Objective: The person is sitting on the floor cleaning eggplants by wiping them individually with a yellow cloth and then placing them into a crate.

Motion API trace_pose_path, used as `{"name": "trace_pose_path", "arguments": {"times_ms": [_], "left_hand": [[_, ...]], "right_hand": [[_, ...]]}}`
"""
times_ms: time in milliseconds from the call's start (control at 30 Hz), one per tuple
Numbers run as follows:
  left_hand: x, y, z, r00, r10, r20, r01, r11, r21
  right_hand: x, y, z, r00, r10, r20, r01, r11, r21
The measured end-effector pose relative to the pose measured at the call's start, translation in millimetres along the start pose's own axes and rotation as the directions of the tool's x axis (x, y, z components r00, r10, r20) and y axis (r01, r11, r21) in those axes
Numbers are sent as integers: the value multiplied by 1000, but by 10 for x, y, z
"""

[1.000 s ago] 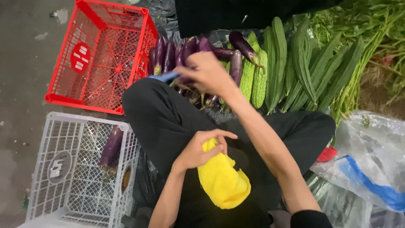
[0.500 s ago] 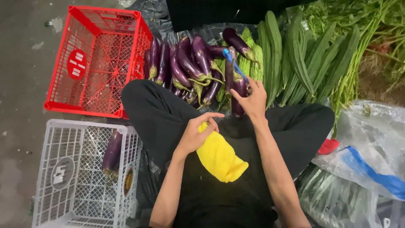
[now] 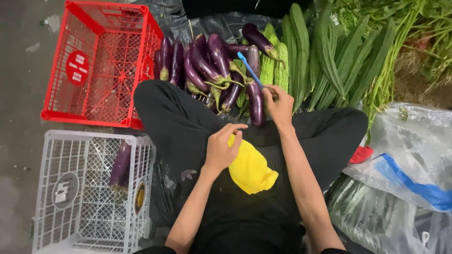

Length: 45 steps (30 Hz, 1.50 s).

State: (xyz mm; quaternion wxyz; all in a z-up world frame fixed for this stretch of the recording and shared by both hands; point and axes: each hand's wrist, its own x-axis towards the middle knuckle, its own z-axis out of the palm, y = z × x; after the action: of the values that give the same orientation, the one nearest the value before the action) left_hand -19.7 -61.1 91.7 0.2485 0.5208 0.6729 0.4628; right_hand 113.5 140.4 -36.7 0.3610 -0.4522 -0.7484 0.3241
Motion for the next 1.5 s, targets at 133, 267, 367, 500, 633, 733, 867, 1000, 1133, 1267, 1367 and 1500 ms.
{"name": "trace_pose_path", "arguments": {"times_ms": [133,267,367,500,633,733,867,1000,1133,1267,1367,1500], "left_hand": [[-60,-197,126,999,44,-24,-43,998,52],[-36,-162,152,995,91,-32,-89,995,53],[-25,-149,151,992,122,-32,-120,990,69],[-23,-140,147,992,122,-20,-120,989,81],[14,-36,165,997,80,-10,-79,993,82],[18,-153,419,998,57,-19,-49,959,280],[-26,-228,750,990,-53,127,-14,878,479],[-12,-110,674,992,30,122,-39,996,76],[51,-4,688,990,24,-136,-5,991,133],[216,-77,715,989,-125,-74,130,989,64],[497,115,682,969,-186,-163,165,977,-136],[947,-305,969,937,-327,-126,233,850,-473]], "right_hand": [[21,30,43,998,-39,48,37,998,47],[59,130,92,992,-126,13,125,989,77],[61,159,113,983,-164,-84,167,985,30],[0,-246,-152,947,-240,-211,246,969,3],[-249,-798,-433,948,-237,-214,263,959,103],[-605,-1140,-412,954,-268,-132,286,947,145],[-1042,-1998,-284,955,-294,27,293,955,43],[-1155,-1944,-202,975,-207,82,211,976,-48],[-802,-1313,-395,986,-153,71,142,979,145],[-685,-61,-343,982,12,190,-143,705,694],[-695,57,-453,924,-98,370,-346,201,917],[-724,134,-460,863,-240,445,-404,201,892]]}}
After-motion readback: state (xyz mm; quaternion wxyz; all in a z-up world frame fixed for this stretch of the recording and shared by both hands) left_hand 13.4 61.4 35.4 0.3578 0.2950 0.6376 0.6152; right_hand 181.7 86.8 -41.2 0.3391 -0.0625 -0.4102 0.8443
